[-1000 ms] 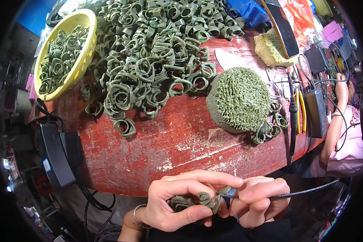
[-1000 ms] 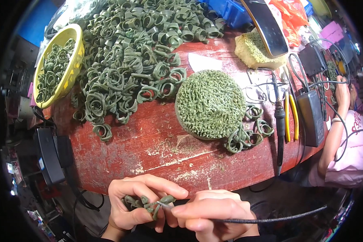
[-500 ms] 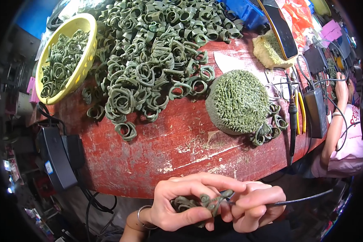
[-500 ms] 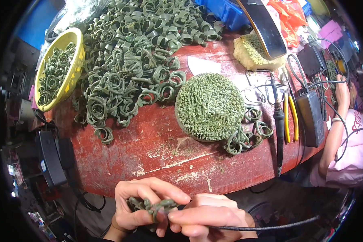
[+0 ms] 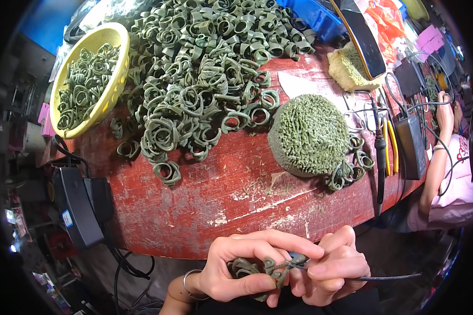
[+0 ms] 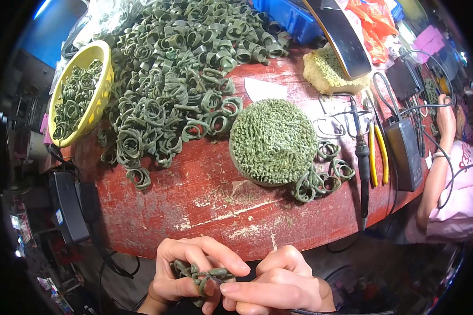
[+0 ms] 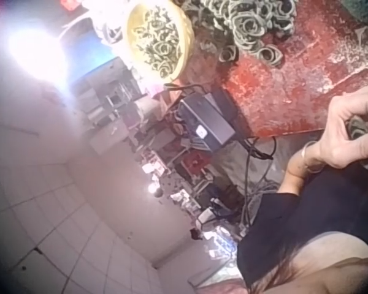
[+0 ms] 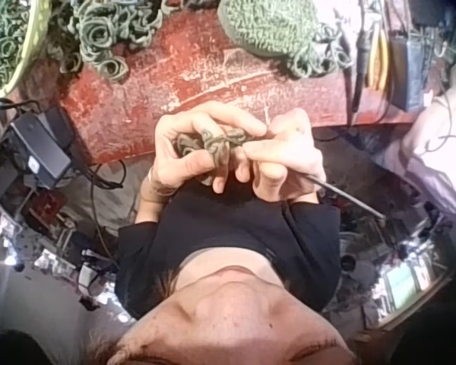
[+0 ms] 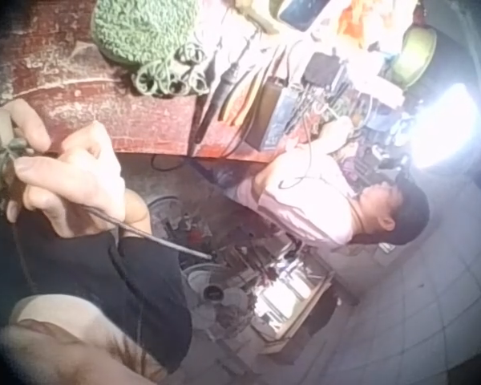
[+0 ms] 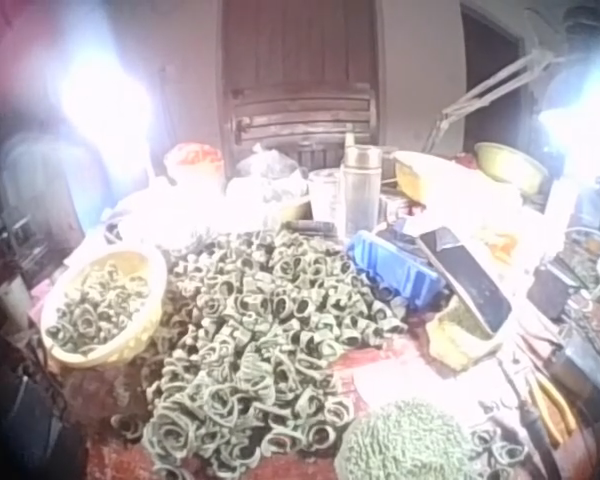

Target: Using tweezers and a heat tool to assemble green wax-like decorative loops onto a base.

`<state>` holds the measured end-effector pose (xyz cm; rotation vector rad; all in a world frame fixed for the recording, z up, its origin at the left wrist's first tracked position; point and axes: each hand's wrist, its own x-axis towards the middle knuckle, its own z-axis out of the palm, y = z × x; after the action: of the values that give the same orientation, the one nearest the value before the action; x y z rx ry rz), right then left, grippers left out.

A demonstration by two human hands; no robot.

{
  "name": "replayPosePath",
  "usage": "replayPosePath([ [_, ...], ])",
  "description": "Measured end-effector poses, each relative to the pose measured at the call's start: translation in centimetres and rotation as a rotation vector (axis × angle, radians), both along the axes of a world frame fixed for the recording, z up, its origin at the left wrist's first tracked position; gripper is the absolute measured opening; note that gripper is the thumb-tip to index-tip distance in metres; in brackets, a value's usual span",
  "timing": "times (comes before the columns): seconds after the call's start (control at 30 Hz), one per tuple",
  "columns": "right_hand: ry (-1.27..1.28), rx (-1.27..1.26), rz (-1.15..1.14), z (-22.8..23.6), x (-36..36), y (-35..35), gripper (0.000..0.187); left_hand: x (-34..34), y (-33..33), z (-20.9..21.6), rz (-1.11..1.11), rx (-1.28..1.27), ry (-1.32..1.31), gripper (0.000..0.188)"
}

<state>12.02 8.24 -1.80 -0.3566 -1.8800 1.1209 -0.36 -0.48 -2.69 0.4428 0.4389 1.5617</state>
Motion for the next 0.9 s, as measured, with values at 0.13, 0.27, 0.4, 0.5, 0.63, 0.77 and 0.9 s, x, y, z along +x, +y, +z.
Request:
replayPosePath([
  [0.13, 0.052, -0.025, -0.073, -0.2, 0.1, -0.2, 0.006, 0.1, 0.5, 0.1, -0.024, -0.040, 0.004, 0.012],
  [0.27, 0.155, -0.116, 0.113, -0.1, 0.0, -0.5, 0.009, 0.2, 0.2, -0.2, 0.002, 0.005, 0.044, 0.011],
  [0.4, 0.066, -0.082, -0.065, 0.0, 0.0, -0.7, 0.009, 0.3, 0.2, 0.1, -0.014, 0.001, 0.026, 0.011],
  [0.5, 0.018, -0.093, -0.119, 0.1, 0.3, -0.8, 0.008, 0.4, 0.4, 0.1, -0.031, 0.002, -0.020, 0.011],
  [0.63, 0.025, -0.080, 0.177, 0.8, 1.1, 0.1, 0.004, 0.8, 0.3, -0.7, 0.015, 0.066, 0.010, 0.012],
  [0.77, -0.009, -0.183, -0.028, 0.8, 1.2, -1.1, 0.008, 0.2, 0.3, -0.1, -0.041, 0.073, -0.016, 0.013],
  [0.9, -0.195, 0.048, 0.057, 1.8, 1.5, -0.4, 0.011, 0.3, 0.2, 0.3, 0.001, 0.011, -0.024, 0.013],
])
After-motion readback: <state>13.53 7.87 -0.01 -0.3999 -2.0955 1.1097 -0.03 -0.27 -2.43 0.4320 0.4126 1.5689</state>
